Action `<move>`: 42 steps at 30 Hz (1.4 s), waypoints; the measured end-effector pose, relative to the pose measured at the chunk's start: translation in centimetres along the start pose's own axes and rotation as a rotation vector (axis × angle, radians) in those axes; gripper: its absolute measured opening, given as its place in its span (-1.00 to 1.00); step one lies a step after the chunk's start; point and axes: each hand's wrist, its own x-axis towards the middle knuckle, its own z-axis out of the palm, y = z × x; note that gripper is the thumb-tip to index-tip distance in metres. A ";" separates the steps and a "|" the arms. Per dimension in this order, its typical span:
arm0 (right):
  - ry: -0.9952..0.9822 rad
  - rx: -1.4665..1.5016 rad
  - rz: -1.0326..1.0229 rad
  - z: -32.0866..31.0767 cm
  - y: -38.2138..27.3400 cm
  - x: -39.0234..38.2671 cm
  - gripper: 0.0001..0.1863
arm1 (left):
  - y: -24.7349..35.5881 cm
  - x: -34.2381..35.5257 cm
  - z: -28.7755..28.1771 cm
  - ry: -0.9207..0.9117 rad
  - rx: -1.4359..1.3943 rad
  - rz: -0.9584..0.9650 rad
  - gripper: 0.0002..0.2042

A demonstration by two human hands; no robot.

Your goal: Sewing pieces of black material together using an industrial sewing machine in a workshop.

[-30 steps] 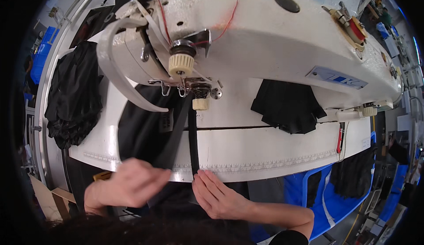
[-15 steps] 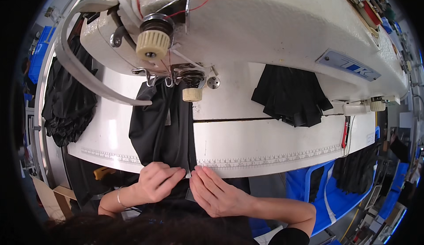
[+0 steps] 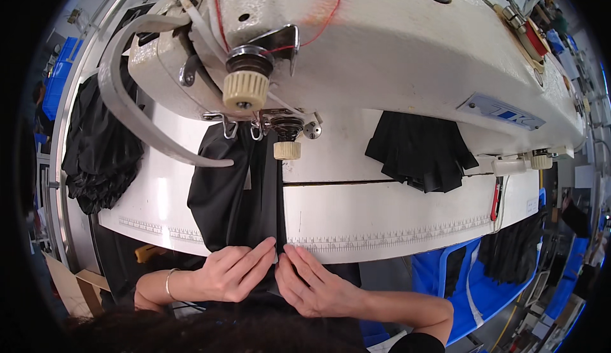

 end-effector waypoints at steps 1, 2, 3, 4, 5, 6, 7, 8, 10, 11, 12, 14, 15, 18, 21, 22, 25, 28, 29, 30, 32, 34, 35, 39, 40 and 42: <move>0.000 -0.001 -0.001 0.0 0.0 0.0 -0.76 | 0.3 -0.2 0.4 0.008 0.001 -0.005 -0.73; 0.000 -0.001 -0.001 0.1 0.0 0.0 -0.77 | 0.5 -0.3 0.6 -0.001 0.002 -0.013 -0.72; 0.000 0.000 -0.006 0.1 0.1 0.0 -0.78 | 0.5 -0.3 0.6 -0.031 0.004 -0.030 -0.72; -0.002 0.003 -0.011 0.2 0.1 0.0 -0.78 | 0.5 -0.2 0.5 -0.014 0.007 -0.024 -0.72; -0.003 0.005 -0.017 0.2 0.1 0.0 -0.78 | 0.4 -0.1 0.4 -0.018 0.008 -0.024 -0.72; -0.002 0.006 -0.019 0.2 0.1 0.0 -0.79 | 0.3 0.1 0.3 -0.048 0.010 -0.016 -0.72; -0.006 0.008 -0.024 0.2 0.1 0.0 -0.79 | 0.3 0.3 0.2 -0.021 0.008 -0.021 -0.71; -0.007 0.008 -0.026 0.2 0.1 0.0 -0.79 | 0.2 0.4 0.2 -0.018 0.006 -0.018 -0.71; -0.011 0.012 -0.029 0.2 0.2 0.0 -0.80 | 0.2 0.5 0.3 -0.018 0.004 -0.014 -0.70; -0.014 0.015 -0.030 0.2 0.2 0.0 -0.80 | 0.2 0.4 0.3 -0.019 0.002 -0.014 -0.70; -0.018 0.019 -0.032 0.2 0.2 0.0 -0.80 | 0.3 0.4 0.4 -0.009 0.010 -0.020 -0.70; -0.020 0.017 -0.032 0.2 0.2 0.0 -0.79 | 0.3 0.2 0.5 -0.018 -0.004 -0.016 -0.69; -0.022 0.016 -0.033 0.1 0.2 0.0 -0.79 | 0.3 0.1 0.5 -0.027 0.000 -0.018 -0.69; -0.029 0.020 -0.036 0.1 0.2 0.1 -0.78 | 0.3 0.1 0.5 -0.025 -0.003 -0.014 -0.69; -0.031 0.042 -0.036 0.0 0.3 0.0 -0.77 | 0.2 0.2 0.6 -0.010 -0.015 -0.014 -0.68; -0.038 0.047 -0.040 0.0 0.3 0.0 -0.77 | 0.2 0.2 0.6 -0.011 -0.019 -0.017 -0.68; -0.052 0.057 -0.044 -0.1 0.4 0.0 -0.75 | 0.2 0.1 0.7 -0.014 -0.033 -0.022 -0.68; -0.083 0.065 -0.040 -0.3 0.2 0.1 -0.74 | 0.3 0.0 0.8 -0.016 -0.049 -0.024 -0.68; -0.101 0.070 -0.042 -0.4 0.2 0.1 -0.74 | 0.2 0.0 0.7 -0.015 -0.054 -0.024 -0.68; -0.106 0.068 -0.045 -0.5 0.2 0.2 -0.73 | 0.1 0.1 0.8 -0.013 -0.057 -0.025 -0.68; -0.141 0.061 -0.048 -0.6 0.5 0.5 -0.72 | -0.3 0.4 0.8 -0.019 -0.059 -0.022 -0.69; -0.173 -0.043 -0.081 -0.6 1.2 0.8 -0.42 | -1.2 0.9 0.9 -0.004 -0.079 -0.033 -0.68; -0.244 -0.050 -0.117 -0.6 1.7 1.0 -0.42 | -1.8 1.2 0.9 -0.011 -0.080 -0.028 -0.67; -0.203 -0.122 -0.153 -0.2 4.6 1.9 -0.51 | -4.5 2.5 1.0 -0.024 -0.107 -0.044 -0.60; -0.222 -0.138 -0.156 0.1 5.3 2.3 -0.55 | -5.2 2.9 1.1 -0.032 -0.119 -0.049 -0.60; -0.067 -0.042 -0.061 1.1 6.5 3.3 -0.65 | -6.5 3.6 1.2 -0.001 -0.140 -0.061 -0.60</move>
